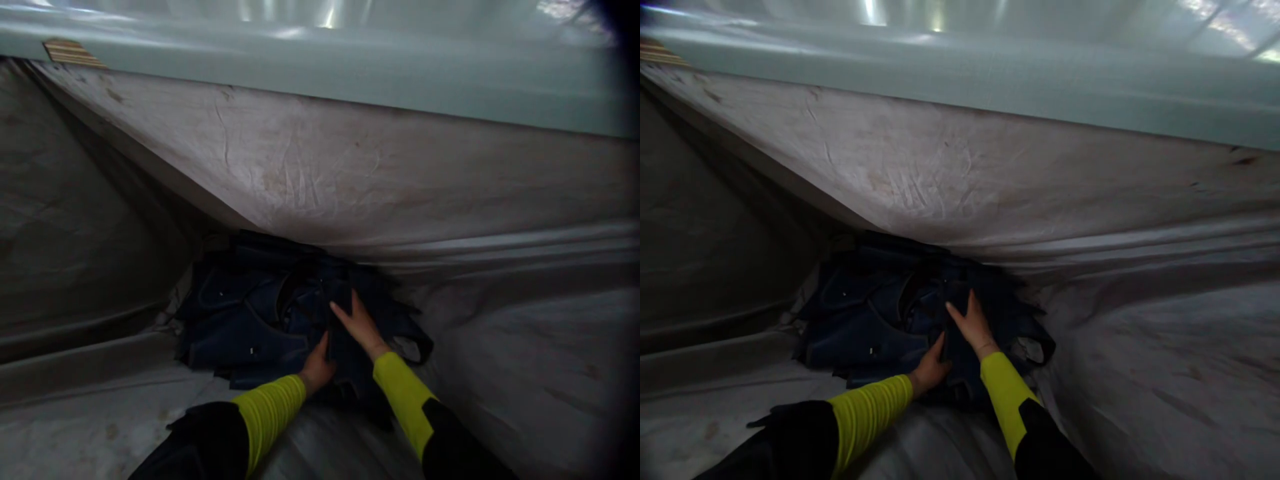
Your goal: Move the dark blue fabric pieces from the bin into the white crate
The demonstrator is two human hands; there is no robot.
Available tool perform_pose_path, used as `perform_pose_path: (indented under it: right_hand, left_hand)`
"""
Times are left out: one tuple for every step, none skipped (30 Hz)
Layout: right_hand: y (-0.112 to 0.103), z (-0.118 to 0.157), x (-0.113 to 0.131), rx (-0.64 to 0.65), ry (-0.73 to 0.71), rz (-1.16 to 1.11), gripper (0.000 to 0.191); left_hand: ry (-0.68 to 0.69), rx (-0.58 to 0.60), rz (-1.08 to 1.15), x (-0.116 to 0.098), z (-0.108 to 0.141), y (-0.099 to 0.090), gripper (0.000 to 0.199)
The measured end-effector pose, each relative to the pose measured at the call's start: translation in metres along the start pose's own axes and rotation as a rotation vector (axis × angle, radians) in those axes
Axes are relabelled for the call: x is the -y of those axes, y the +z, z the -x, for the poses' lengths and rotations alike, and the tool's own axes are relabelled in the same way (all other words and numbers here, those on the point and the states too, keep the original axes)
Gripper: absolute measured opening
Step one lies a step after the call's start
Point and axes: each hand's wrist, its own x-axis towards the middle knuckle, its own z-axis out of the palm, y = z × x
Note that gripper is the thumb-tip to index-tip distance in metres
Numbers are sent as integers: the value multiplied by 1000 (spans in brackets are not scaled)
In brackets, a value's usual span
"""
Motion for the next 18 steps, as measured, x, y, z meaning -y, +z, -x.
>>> perform_pose_path:
  right_hand:
    - [10, 8, 1, 106, 36, 54, 96]
    - [20, 15, 1, 175, 67, 111, 91]
    - [30, 20, -2, 214, 92, 162, 80]
    - [37, 22, -6, 231, 101, 200, 67]
    - [40, 23, -11, 239, 107, 224, 57]
    - [39, 22, -18, 246, 110, 232, 51]
    - [36, 21, -25, 247, 104, 232, 48]
    - [29, 18, -33, 242, 103, 234, 47]
    - [22, 16, -40, 234, 110, 235, 47]
    - [14, 15, -47, 224, 121, 232, 48]
    - [6, 14, -52, 210, 130, 226, 49]
    - [0, 14, -56, 196, 138, 217, 50]
    - [-5, 14, -58, 181, 145, 209, 50]
    - [-8, 15, -59, 170, 153, 204, 50]
    - [-10, 17, -58, 159, 160, 205, 50]
    - [-10, 18, -56, 151, 168, 208, 50]
    - [-9, 19, -55, 149, 177, 212, 50]
    - [-8, 21, -54, 149, 186, 211, 50]
  left_hand:
    - [8, -13, -75, -2, 3, 3, 78]
    - [30, 7, -163, -4, 6, 4, 73]
    - [56, 57, -253, -6, 8, 2, 68]
    - [77, 131, -338, -8, 10, -7, 63]
    - [101, 210, -429, -11, 11, -21, 60]
    - [123, 257, -543, -15, 13, -42, 58]
    - [124, 264, -666, -19, 15, -69, 55]
    - [108, 194, -805, -24, 18, -101, 57]
    - [55, 19, -964, -30, 21, -136, 56]
    - [-4, -121, -1031, -35, 25, -173, 55]
    - [-58, -226, -1075, -39, 30, -209, 58]
    - [-113, -315, -1113, -41, 34, -241, 62]
    - [-168, -399, -1145, -42, 38, -268, 67]
    - [-226, -458, -1163, -42, 40, -288, 68]
    - [-267, -498, -1180, -39, 41, -302, 67]
    - [-294, -519, -1198, -36, 40, -309, 66]
    - [-308, -527, -1215, -33, 37, -312, 64]
    - [-312, -531, -1230, -31, 32, -311, 61]
